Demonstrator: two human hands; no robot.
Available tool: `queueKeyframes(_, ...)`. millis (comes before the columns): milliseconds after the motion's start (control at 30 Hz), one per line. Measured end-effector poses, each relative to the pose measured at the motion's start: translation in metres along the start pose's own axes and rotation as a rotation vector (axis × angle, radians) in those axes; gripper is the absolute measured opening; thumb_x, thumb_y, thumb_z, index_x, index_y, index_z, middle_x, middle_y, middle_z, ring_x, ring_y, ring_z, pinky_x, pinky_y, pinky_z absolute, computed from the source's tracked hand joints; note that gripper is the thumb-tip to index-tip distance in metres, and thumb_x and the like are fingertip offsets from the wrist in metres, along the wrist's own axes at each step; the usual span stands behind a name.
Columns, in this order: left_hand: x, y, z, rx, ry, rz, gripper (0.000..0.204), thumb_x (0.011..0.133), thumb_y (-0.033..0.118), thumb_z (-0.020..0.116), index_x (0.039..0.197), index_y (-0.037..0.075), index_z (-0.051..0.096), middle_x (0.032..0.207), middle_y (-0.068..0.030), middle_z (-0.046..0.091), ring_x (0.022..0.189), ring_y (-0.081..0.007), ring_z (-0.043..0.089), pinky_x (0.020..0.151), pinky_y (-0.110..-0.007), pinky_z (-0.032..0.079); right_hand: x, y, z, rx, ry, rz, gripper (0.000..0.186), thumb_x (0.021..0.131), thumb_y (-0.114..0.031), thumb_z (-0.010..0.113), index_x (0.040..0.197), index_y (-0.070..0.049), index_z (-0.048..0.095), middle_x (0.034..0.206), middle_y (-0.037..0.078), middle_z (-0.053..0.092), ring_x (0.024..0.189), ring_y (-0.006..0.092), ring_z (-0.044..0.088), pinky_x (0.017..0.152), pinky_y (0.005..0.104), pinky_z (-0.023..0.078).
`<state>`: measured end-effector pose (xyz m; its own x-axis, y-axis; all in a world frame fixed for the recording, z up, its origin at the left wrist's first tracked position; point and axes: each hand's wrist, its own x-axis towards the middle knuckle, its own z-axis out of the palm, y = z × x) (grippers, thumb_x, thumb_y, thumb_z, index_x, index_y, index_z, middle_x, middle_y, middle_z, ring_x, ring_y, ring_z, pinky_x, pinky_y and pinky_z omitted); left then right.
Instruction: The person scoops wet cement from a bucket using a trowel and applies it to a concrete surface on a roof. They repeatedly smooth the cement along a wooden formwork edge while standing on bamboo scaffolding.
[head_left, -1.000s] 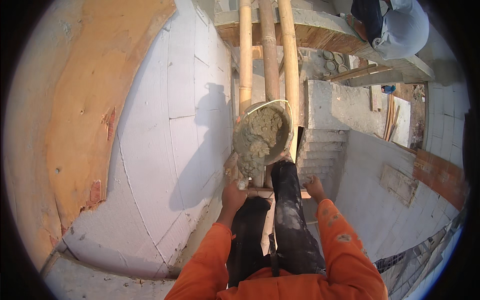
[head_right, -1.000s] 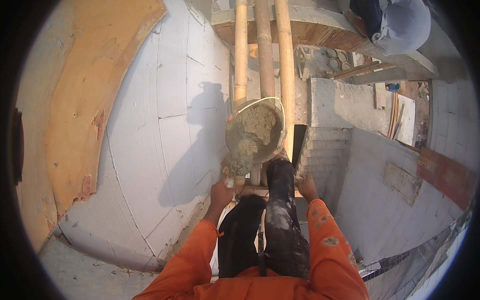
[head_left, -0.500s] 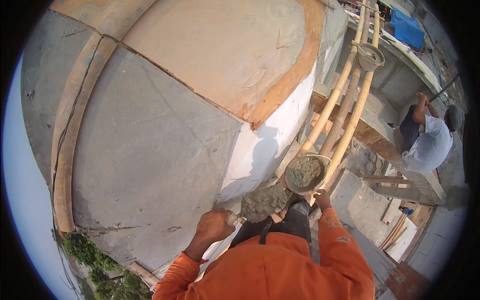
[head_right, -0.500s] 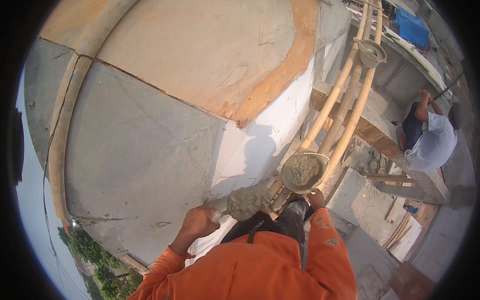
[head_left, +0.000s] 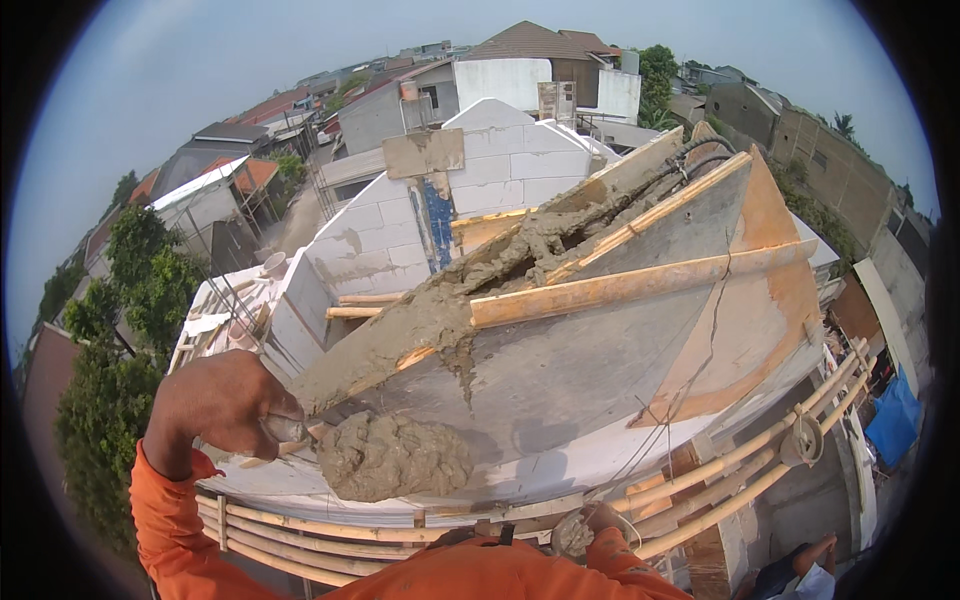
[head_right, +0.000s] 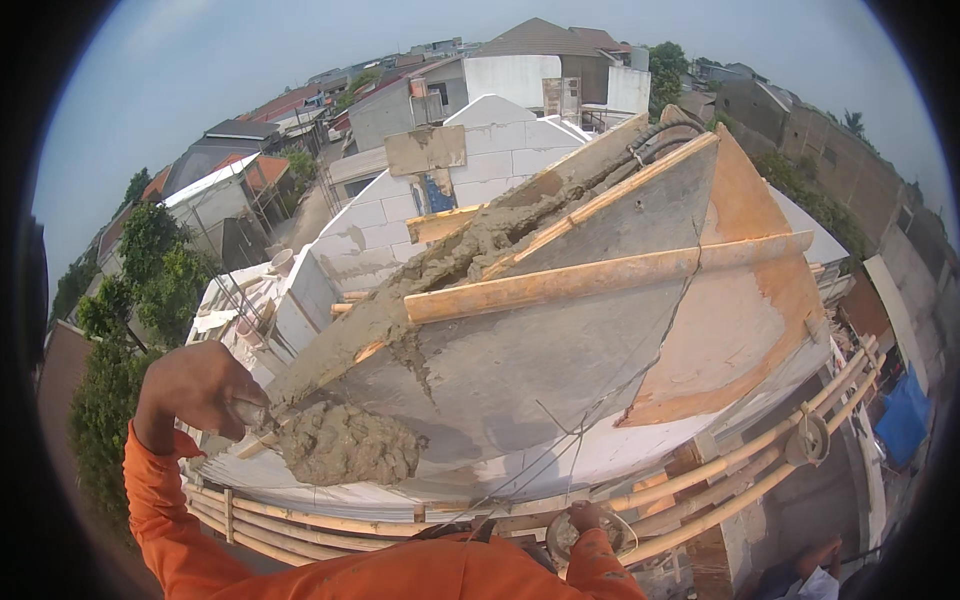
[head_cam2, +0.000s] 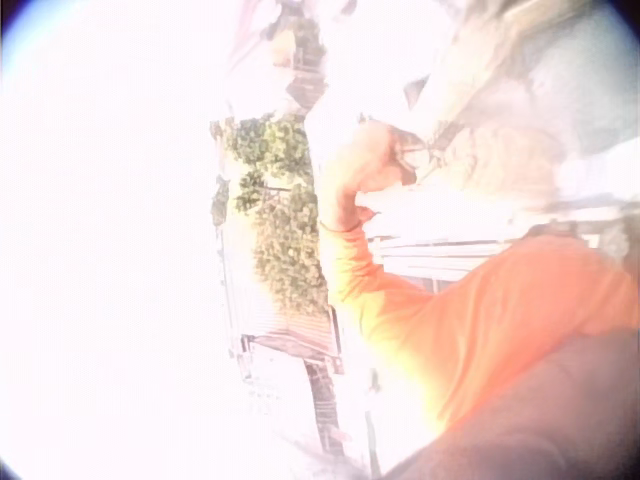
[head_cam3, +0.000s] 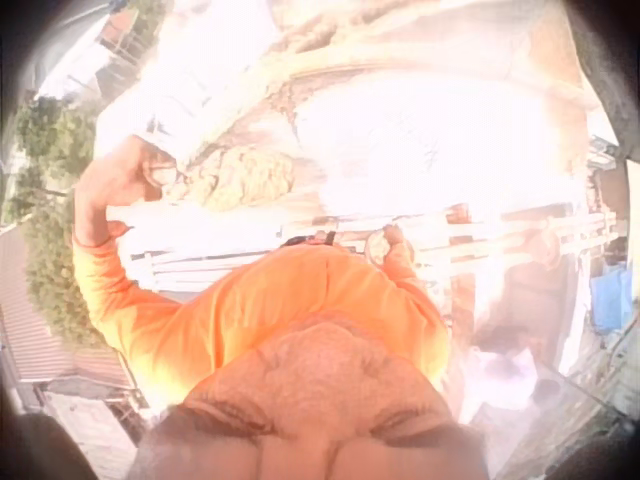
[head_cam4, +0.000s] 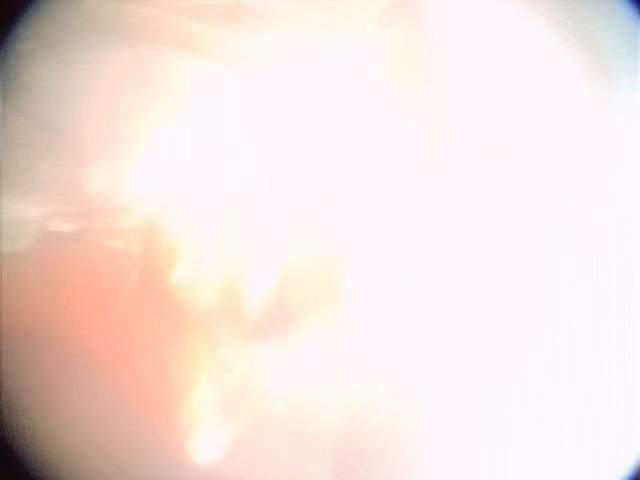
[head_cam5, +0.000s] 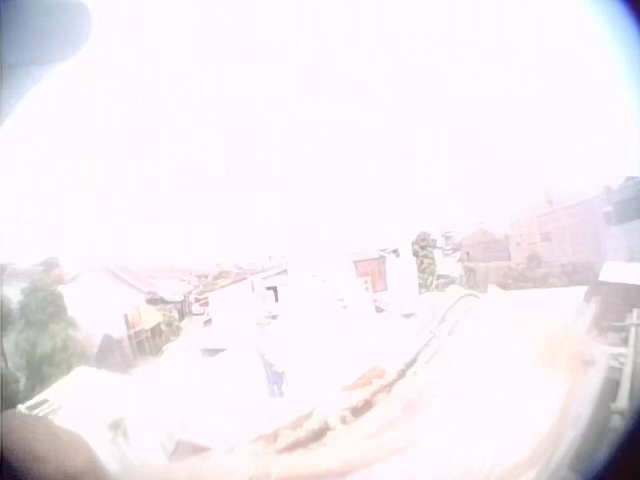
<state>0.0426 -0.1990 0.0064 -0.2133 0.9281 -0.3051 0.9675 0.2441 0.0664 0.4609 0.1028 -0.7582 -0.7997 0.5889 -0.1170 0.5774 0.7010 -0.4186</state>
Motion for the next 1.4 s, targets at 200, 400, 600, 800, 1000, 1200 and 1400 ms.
queueKeyframes(200, -0.025, -0.032, -0.086, 0.149, 0.176, -0.096, 0.046, 0.05, 0.017, 0.074, 0.094, 0.005, 0.074, 0.076, -0.0152, 0.068, 0.067, -0.0296, 0.065, 0.062, -0.036, 0.051, -0.023, -0.056, -0.027, -0.325, -0.435, -0.114, 0.028, 0.076, -0.03, 0.07, 0.099, -0.015, 0.072, 0.104, 0.007, 0.069, 0.097, 0.0267, 0.066, 0.083, 0.042, 0.053)
queueKeyframes(400, 0.047, -0.012, -0.133, 0.282, 0.552, 0.088, 0.027, 0.053, 0.011, 0.07, 0.078, 0.0, 0.068, 0.066, -0.0193, 0.061, 0.062, -0.0351, 0.062, 0.057, -0.042, 0.048, -0.067, -0.001, 0.019, -0.382, -0.422, 0.119, 0.031, 0.074, -0.034, 0.071, 0.101, -0.019, 0.071, 0.1, 0.006, 0.069, 0.096, 0.0285, 0.066, 0.081, 0.0445, 0.053)
queueKeyframes(600, 0.118, 0.031, -0.1, 0.535, 0.859, 0.193, 0.008, 0.067, 0.004, 0.064, 0.074, -0.001, 0.063, 0.069, -0.0158, 0.062, 0.071, -0.032, 0.064, 0.063, -0.041, 0.052, -0.071, -0.023, -0.006, -0.334, -0.443, 0.209, 0.032, 0.074, -0.034, 0.072, 0.102, -0.019, 0.071, 0.1, 0.006, 0.069, 0.097, 0.0286, 0.066, 0.081, 0.0445, 0.053)
queueKeyframes(800, 0.098, 0.028, -0.076, 0.674, 0.889, 0.206, 0.014, 0.073, 0.002, 0.061, 0.087, 0.005, 0.062, 0.079, -0.0091, 0.059, 0.084, -0.0239, 0.061, 0.069, -0.037, 0.051, -0.078, -0.041, -0.024, -0.295, -0.45, 0.276, 0.032, 0.074, -0.035, 0.072, 0.102, -0.02, 0.071, 0.101, 0.007, 0.069, 0.097, 0.0286, 0.066, 0.081, 0.0445, 0.053)
queueKeyframes(1000, 0.087, -0.001, -0.058, 0.663, 0.995, 0.213, 0.009, 0.07, 0.009, 0.065, 0.075, 0.003, 0.061, 0.073, -0.0087, 0.06, 0.077, -0.021, 0.061, 0.064, -0.034, 0.05, -0.084, -0.046, -0.034, -0.299, -0.466, 0.305, 0.033, 0.073, -0.035, 0.072, 0.103, -0.02, 0.071, 0.101, 0.007, 0.069, 0.097, 0.0286, 0.066, 0.081, 0.0445, 0.053)
queueKeyframes(1200, 0.095, -0.012, -0.044, 0.582, 1.065, 0.251, 0.011, 0.071, 0.009, 0.063, 0.079, 0.002, 0.06, 0.075, -0.0086, 0.059, 0.075, -0.0215, 0.059, 0.063, -0.032, 0.049, -0.097, -0.053, -0.031, -0.288, -0.483, 0.334, 0.034, 0.073, -0.035, 0.072, 0.103, -0.02, 0.071, 0.101, 0.007, 0.069, 0.098, 0.0287, 0.066, 0.081, 0.0445, 0.053)
queueKeyframes(1400, 0.112, -0.013, -0.043, 0.564, 1.164, 0.311, 0.014, 0.071, 0.01, 0.062, 0.081, 0.001, 0.059, 0.073, -0.0072, 0.055, 0.074, -0.0203, 0.057, 0.06, -0.032, 0.047, -0.108, -0.062, -0.027, -0.269, -0.461, 0.375, 0.034, 0.073, -0.035, 0.073, 0.103, -0.02, 0.071, 0.101, 0.007, 0.069, 0.098, 0.0287, 0.066, 0.081, 0.0446, 0.053)
